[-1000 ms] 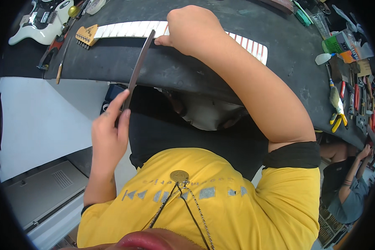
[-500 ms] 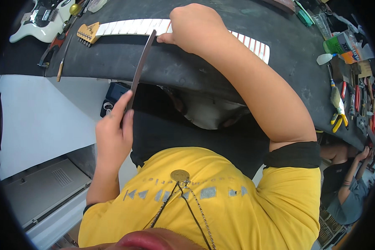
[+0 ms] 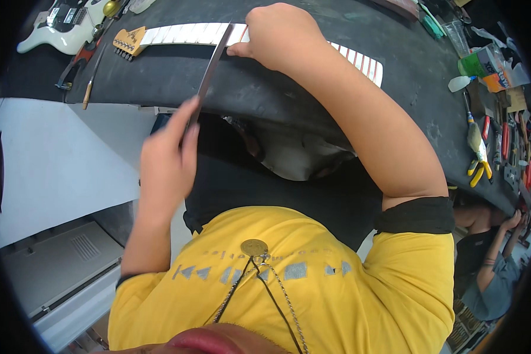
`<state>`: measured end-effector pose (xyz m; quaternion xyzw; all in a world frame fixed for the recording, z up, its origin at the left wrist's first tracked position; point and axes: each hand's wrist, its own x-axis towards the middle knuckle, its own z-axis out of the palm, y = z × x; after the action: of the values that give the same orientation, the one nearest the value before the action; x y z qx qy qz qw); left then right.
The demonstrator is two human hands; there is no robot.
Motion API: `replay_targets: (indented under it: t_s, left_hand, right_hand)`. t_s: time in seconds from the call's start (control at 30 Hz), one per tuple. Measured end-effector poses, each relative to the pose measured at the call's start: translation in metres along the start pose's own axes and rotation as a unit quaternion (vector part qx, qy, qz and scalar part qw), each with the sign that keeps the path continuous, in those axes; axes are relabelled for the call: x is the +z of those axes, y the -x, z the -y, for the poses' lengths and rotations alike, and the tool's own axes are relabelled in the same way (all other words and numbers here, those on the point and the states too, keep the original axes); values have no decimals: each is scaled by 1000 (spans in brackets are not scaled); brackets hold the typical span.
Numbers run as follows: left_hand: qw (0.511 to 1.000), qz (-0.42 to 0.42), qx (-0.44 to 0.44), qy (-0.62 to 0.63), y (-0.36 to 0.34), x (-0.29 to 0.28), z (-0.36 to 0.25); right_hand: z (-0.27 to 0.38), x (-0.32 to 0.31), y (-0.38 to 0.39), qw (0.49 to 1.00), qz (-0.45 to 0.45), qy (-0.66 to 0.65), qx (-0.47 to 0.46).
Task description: The person uses a file to smooth the edges and surface of a guitar fretboard, holding the neck steady with one hand while filing with the other.
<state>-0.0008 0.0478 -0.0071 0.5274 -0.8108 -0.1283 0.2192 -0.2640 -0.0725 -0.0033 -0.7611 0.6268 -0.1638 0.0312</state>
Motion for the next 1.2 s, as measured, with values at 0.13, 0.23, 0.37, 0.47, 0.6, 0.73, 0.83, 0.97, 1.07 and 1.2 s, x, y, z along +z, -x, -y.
replay_targets:
  t_s: [0.13,0.23,0.37,0.47,0.6,0.73,0.83,0.97,1.07,1.2]
  left_hand:
    - [999,35,-17,-7,39,-17,5]
    - [998,47,-21,-23,6,-11,-3]
    - [998,48,-38,-25,21,-16,-6]
    - [999,14,-42,19,45,-27,2]
    - [997,0,-63,37,32,-28,-6]
    - [998,9,-36,59,22,-17,-1]
    - [998,1,-17,52,-13,-7,-3]
    - [999,-28,34,27,-104,20,-4]
    - [999,-16,6,28,-88,14,-7]
    - [998,-6,2,58,16,-3,6]
  right_hand:
    - [5,-1,-2,1000,22,-5,17]
    - [7,2,-1,1000,14,-9,5]
    - [4,1,-7,998,55,8,19]
    - [6,3,-8,998,50,10,20]
    - [2,7,-4,1000,-3,-10,-1]
    - [5,7,-6,1000,1,0,4]
    - [4,8,-6,1000,-4,8,-2]
    - [1,8,-8,1000,-11,12,-22]
    - [1,10,-9,1000,8,8,-7]
    - [3,7,-2,1000,-27,-8,4]
